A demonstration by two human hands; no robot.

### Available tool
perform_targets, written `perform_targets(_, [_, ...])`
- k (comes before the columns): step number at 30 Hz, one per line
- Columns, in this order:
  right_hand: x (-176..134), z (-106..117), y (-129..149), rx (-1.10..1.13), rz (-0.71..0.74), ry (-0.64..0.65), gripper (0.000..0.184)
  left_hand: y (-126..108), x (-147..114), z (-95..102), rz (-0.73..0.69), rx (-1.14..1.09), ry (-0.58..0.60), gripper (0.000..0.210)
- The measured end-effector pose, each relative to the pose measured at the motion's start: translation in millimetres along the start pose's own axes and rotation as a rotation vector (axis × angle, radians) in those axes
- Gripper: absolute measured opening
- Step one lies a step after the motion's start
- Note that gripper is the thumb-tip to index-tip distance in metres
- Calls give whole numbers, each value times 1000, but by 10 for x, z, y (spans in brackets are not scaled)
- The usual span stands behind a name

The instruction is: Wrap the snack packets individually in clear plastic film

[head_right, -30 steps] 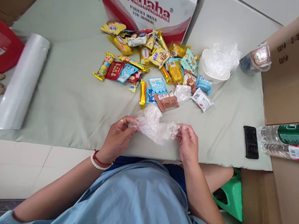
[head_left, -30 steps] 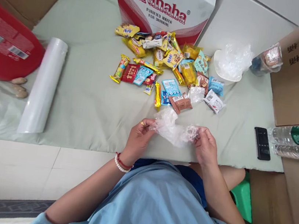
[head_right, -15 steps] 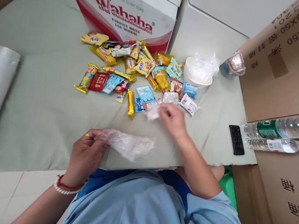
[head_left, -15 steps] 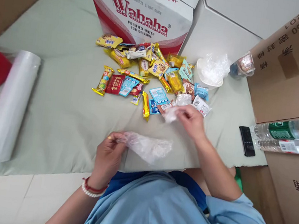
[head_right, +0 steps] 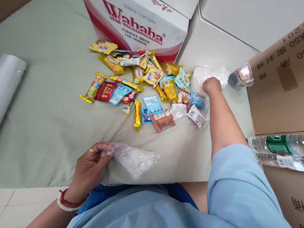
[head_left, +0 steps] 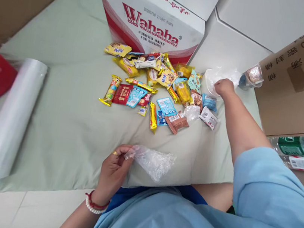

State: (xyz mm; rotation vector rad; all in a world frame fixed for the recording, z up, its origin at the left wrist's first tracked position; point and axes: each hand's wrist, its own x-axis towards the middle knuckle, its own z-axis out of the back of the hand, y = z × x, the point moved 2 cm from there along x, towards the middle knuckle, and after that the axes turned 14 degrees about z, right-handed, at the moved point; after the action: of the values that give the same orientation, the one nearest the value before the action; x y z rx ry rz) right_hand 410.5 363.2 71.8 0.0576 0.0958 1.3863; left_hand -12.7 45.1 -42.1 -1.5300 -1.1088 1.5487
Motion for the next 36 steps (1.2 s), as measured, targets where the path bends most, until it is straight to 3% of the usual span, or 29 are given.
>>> perform_targets(2, [-114, 95, -22, -29, 19, -15, 34, -12, -4, -6, 17, -7, -3, 27])
perform_targets(4, [-404, 240, 8, -39, 124, -145, 42, -53, -22, -30, 30, -20, -9, 30])
perform_targets(7, [-1259, 343, 247, 135, 429, -345, 36, -123, -40, -109, 58, -71, -30, 34])
perform_targets(8, [-1632, 310, 374, 256, 536, -332, 30, -143, -38, -145, 70, -92, -36, 36])
perform_targets(9, [-2024, 233, 522, 383, 670, -233, 29, -159, -33, -186, 82, -112, -37, 37])
perform_targets(11, [-2788, -5, 821, 583, 925, -22, 42, -190, -17, -269, 100, -146, -30, 40])
perform_targets(13, [-3356, -300, 1033, 652, 968, 67, 60, -223, -5, -341, 102, -168, -15, 43])
perform_targets(15, [-3656, -573, 1122, 729, 854, 89, 29, -257, -2, -388, 106, -190, -5, 46])
perform_targets(16, [-3723, -676, 1121, 795, 773, 100, 20, -271, -3, -401, 116, -204, -2, 48])
perform_targets(18, [-3755, -793, 1055, 970, 608, 139, 21, -287, -12, -417, 148, -230, -4, 53])
perform_targets(21, [-3708, -787, 925, 1147, 435, 172, 28, -283, -46, -452, 169, -222, 9, 55])
perform_targets(23, [-3667, -735, 908, 1141, 432, 157, 36, -265, -84, -508, 161, -207, 58, 52])
perform_targets(26, [-3604, -699, 996, 1117, 524, 145, 29, -246, -144, -615, 149, -201, 160, 48])
perform_targets(28, [-3561, -720, 1048, 1207, 484, 169, 29, -260, -164, -659, 146, -207, 197, 46])
perform_targets(33, [-3488, -789, 947, 1642, 78, 251, 44, -346, -111, -565, 170, -256, 135, 45])
perform_targets(36, [-3464, -772, 822, 1792, -82, 272, 47, -357, -41, -439, 177, -243, 97, 45])
